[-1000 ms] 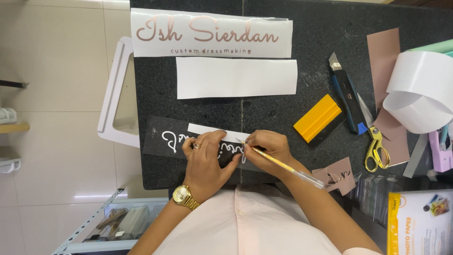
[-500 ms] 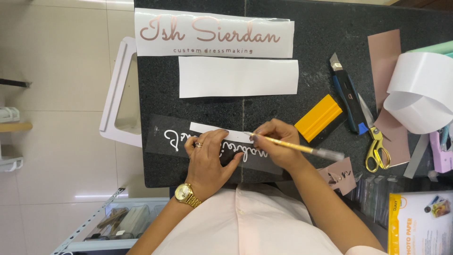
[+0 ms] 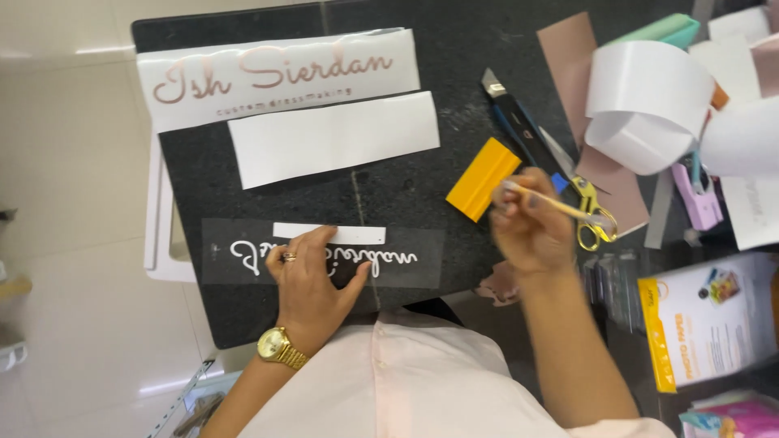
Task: Weeding a vinyl decal by removing excess material from around the cut letters using a weeding tool.
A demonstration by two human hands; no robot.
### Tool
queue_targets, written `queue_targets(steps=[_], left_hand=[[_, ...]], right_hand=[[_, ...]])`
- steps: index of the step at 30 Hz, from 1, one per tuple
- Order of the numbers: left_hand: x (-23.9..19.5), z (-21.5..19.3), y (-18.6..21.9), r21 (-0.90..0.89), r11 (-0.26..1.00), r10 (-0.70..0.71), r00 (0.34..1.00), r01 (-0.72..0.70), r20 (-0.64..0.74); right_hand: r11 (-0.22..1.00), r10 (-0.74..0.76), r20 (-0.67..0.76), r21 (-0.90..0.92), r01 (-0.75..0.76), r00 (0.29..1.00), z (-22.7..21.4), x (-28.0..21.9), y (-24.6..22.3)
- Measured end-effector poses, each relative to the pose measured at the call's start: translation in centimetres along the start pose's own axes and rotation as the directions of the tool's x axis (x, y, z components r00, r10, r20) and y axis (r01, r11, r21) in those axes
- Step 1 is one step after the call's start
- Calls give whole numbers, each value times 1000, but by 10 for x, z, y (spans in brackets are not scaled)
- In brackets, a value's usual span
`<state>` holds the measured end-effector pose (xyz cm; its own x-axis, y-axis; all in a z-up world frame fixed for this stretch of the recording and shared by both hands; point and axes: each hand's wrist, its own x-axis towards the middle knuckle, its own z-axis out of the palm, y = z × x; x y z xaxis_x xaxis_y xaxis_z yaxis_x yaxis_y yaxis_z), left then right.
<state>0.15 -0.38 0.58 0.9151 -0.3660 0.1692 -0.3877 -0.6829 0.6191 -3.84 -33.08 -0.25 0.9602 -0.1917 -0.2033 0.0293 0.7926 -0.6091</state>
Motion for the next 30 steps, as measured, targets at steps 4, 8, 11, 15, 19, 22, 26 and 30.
queue_targets(steps=[4, 8, 11, 15, 19, 22, 26, 30], left_hand=[[2, -1, 1, -19, 1000, 14, 1000, -14, 16], [0, -1, 0, -10, 1000, 24, 1000, -24, 15], [-1, 1, -2, -5, 1000, 21, 1000, -21, 19], [-1, 2, -7, -30, 999, 41, 999, -41, -10], [1, 5, -9, -2, 999, 40, 997, -40, -60], [-2, 1, -6, -10, 1000, 12, 999, -13, -44], [-3, -3, -2, 27, 1000, -8, 999, 9, -40], [-5, 0, -3, 41, 998, -48, 997, 50, -52]], right_hand=[[770, -132, -150, -638, 6, 980, -18, -50, -59], [340, -196, -411, -880, -332, 890, -26, -78, -63], [298, -259, -441, -883, -363, 859, -25, -78, -54], [379, -378, -336, -906, -186, 863, -60, -78, -49], [-71, -327, 47, -997, 25, 944, -64, -83, -60], [-348, -249, 231, -928, 136, 941, -36, -98, -50], [-512, -178, 346, -832, 214, 921, -42, -115, -40], [-392, -163, 242, -905, 162, 957, 11, -95, -41]])
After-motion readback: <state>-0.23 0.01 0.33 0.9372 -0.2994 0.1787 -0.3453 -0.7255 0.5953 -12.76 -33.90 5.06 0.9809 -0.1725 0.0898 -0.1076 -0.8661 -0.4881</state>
